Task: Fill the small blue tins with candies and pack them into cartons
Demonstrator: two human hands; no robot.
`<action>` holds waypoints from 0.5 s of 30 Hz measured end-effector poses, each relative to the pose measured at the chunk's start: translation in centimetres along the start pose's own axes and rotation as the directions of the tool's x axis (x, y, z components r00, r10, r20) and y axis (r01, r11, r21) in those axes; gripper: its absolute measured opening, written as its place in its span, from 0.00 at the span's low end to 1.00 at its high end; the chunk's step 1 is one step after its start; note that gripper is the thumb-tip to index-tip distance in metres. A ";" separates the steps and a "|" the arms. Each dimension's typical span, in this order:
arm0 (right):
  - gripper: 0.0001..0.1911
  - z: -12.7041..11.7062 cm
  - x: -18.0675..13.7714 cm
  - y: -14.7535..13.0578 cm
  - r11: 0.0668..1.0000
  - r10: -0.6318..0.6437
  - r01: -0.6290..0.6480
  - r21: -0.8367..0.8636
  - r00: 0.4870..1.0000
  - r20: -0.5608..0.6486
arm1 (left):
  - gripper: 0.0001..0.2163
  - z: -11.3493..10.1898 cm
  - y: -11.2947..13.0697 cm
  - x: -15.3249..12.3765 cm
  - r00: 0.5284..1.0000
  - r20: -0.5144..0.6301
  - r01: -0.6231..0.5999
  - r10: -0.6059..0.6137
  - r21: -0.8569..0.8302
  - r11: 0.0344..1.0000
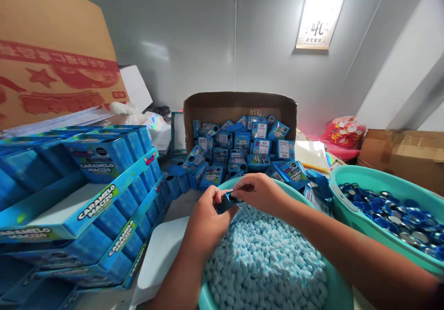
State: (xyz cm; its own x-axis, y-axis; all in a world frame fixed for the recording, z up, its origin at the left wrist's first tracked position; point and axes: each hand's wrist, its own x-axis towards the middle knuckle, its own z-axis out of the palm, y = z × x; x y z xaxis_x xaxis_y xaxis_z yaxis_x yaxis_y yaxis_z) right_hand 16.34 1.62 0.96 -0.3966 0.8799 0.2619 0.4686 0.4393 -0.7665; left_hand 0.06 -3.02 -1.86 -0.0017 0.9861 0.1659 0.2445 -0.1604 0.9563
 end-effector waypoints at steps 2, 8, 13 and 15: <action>0.06 0.4 -0.1 -0.2 0.994 0.008 -0.005 0.112 0.999 -0.031 | 0.19 0.0 0.0 0.0 1.000 0.020 0.005 -0.004 -0.040 0.999; 0.06 0.8 -0.3 -1.3 0.985 -0.091 0.105 0.135 0.991 -0.102 | 0.21 -0.1 0.0 0.0 1.000 -0.005 0.003 -0.004 -0.045 0.999; 0.13 0.6 -0.1 -0.8 0.988 -0.146 0.151 0.032 0.980 -0.135 | 0.23 -0.2 -0.1 0.0 1.000 -0.026 -0.005 0.003 -0.108 0.994; 0.17 0.5 0.0 -0.6 0.993 -0.106 0.111 0.034 0.985 -0.133 | 0.24 -0.3 -0.1 0.0 1.000 -0.019 0.001 -0.004 -0.117 0.993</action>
State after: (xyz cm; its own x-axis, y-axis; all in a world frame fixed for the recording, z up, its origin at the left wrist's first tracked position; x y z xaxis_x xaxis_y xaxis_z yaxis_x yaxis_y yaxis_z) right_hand 15.73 1.25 1.11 -0.3354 0.8447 0.4172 0.3941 0.5280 -0.7523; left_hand -0.24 -3.01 -1.93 -0.0205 0.9858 0.1669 0.1294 -0.1630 0.9781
